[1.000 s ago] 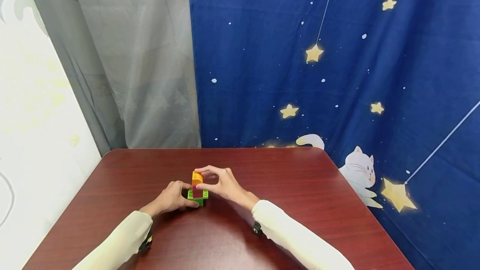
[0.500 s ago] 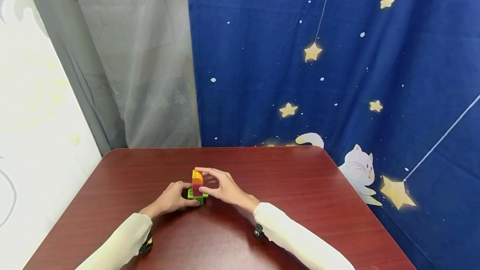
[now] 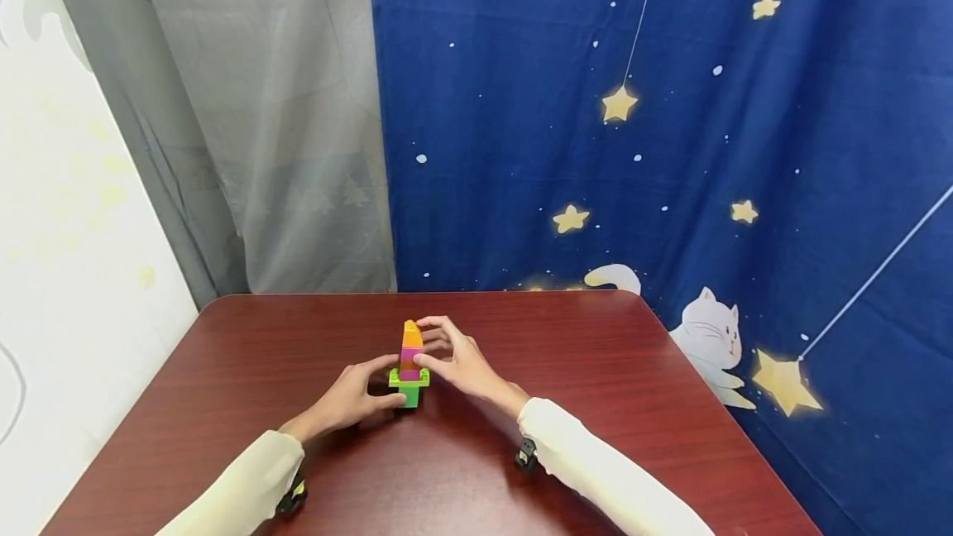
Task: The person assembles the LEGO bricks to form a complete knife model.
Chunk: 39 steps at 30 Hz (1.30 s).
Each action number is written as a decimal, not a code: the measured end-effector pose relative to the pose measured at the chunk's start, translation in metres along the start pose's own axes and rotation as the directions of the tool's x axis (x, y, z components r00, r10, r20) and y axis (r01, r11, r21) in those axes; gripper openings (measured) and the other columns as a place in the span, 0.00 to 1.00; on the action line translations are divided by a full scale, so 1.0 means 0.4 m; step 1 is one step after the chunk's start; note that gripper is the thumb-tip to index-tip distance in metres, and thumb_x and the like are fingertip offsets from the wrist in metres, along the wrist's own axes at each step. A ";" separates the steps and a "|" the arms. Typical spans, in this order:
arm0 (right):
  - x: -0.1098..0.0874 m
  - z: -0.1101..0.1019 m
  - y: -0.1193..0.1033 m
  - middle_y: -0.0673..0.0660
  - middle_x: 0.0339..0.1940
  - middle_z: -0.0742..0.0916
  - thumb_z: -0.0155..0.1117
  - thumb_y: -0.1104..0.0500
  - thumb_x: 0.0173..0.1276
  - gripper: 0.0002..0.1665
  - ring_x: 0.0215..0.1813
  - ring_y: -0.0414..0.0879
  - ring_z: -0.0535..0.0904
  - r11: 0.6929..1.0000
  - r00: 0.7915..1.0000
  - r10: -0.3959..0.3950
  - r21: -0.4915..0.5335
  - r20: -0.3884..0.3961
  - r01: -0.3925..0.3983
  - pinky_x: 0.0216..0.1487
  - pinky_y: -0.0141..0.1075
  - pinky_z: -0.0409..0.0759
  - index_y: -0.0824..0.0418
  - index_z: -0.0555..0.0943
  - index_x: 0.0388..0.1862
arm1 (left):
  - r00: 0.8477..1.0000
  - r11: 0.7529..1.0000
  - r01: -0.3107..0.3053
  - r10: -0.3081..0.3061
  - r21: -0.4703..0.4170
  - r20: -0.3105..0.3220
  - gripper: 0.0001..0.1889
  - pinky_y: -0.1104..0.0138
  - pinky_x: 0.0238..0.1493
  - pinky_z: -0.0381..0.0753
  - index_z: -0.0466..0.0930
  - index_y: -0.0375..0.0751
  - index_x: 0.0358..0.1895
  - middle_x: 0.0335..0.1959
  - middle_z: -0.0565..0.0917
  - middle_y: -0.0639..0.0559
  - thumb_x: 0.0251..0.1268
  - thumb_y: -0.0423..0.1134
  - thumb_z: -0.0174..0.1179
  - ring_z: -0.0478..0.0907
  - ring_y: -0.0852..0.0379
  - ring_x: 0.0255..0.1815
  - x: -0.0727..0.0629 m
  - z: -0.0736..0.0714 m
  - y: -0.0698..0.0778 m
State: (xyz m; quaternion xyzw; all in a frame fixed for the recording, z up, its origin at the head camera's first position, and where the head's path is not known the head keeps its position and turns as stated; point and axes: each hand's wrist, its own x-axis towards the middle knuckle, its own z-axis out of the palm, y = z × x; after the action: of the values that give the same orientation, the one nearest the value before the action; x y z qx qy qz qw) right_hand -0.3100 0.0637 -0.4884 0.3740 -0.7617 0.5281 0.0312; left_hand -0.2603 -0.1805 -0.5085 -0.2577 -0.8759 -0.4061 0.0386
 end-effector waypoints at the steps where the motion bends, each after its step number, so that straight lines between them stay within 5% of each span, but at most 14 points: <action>1: 0.000 -0.006 0.000 0.56 0.56 0.88 0.73 0.59 0.72 0.31 0.52 0.44 0.87 1.000 1.000 0.011 0.014 -0.007 -0.011 0.49 0.36 0.85 0.52 0.72 0.69 | 1.000 1.000 -0.016 0.016 -0.019 -0.005 0.38 0.48 0.53 0.83 0.71 0.34 0.72 0.53 0.87 0.41 0.64 0.48 0.75 0.87 0.46 0.50 0.001 0.002 0.004; 6: 0.002 -0.033 0.002 0.60 0.56 0.87 0.71 0.63 0.72 0.28 0.53 0.47 0.87 0.989 0.997 0.077 0.126 -0.011 -0.075 0.44 0.40 0.87 0.56 0.73 0.67 | 0.997 0.995 -0.060 0.056 -0.085 -0.047 0.42 0.49 0.51 0.84 0.64 0.44 0.79 0.47 0.89 0.46 0.64 0.44 0.75 0.88 0.47 0.48 0.016 0.017 0.020; 13: 0.006 -0.061 0.029 0.64 0.62 0.83 0.68 0.66 0.74 0.30 0.55 0.55 0.87 0.960 0.987 0.160 0.231 0.014 -0.159 0.46 0.45 0.87 0.57 0.73 0.72 | 0.999 0.987 0.027 -0.033 -0.158 -0.035 0.48 0.47 0.58 0.81 0.55 0.53 0.84 0.43 0.90 0.52 0.65 0.44 0.74 0.86 0.53 0.51 0.045 0.043 0.038; 21: -0.005 -0.084 0.065 0.61 0.67 0.81 0.76 0.66 0.66 0.44 0.58 0.54 0.85 0.983 0.983 0.182 0.029 0.024 -0.182 0.58 0.44 0.82 0.56 0.70 0.79 | 0.998 0.990 0.058 -0.057 -0.132 0.009 0.45 0.46 0.58 0.80 0.55 0.44 0.83 0.41 0.90 0.49 0.68 0.42 0.71 0.86 0.50 0.48 0.081 0.066 0.042; 31: -0.016 -0.091 0.106 0.69 0.65 0.82 0.72 0.69 0.68 0.35 0.61 0.62 0.83 0.949 0.959 0.282 0.143 0.025 -0.282 0.53 0.37 0.84 0.68 0.72 0.73 | 0.996 0.994 0.092 -0.092 0.059 0.004 0.42 0.49 0.56 0.77 0.66 0.36 0.78 0.50 0.85 0.44 0.65 0.47 0.74 0.80 0.46 0.50 0.128 0.079 0.032; 39: -0.033 -0.088 0.132 0.68 0.64 0.83 0.68 0.67 0.73 0.31 0.61 0.61 0.84 0.922 0.930 0.363 0.121 0.059 -0.367 0.52 0.38 0.85 0.70 0.73 0.73 | 0.998 0.998 0.041 -0.044 0.050 0.054 0.33 0.46 0.57 0.78 0.74 0.23 0.68 0.54 0.83 0.36 0.68 0.44 0.71 0.79 0.40 0.53 0.142 0.087 0.035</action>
State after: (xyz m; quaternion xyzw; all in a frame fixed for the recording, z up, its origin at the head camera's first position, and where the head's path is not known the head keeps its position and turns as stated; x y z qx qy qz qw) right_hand -0.3445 0.1084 -0.5199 0.2361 -0.7824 0.5666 -0.1055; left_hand -0.2976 -0.1235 -0.5063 -0.2489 -0.8916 -0.3780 0.0123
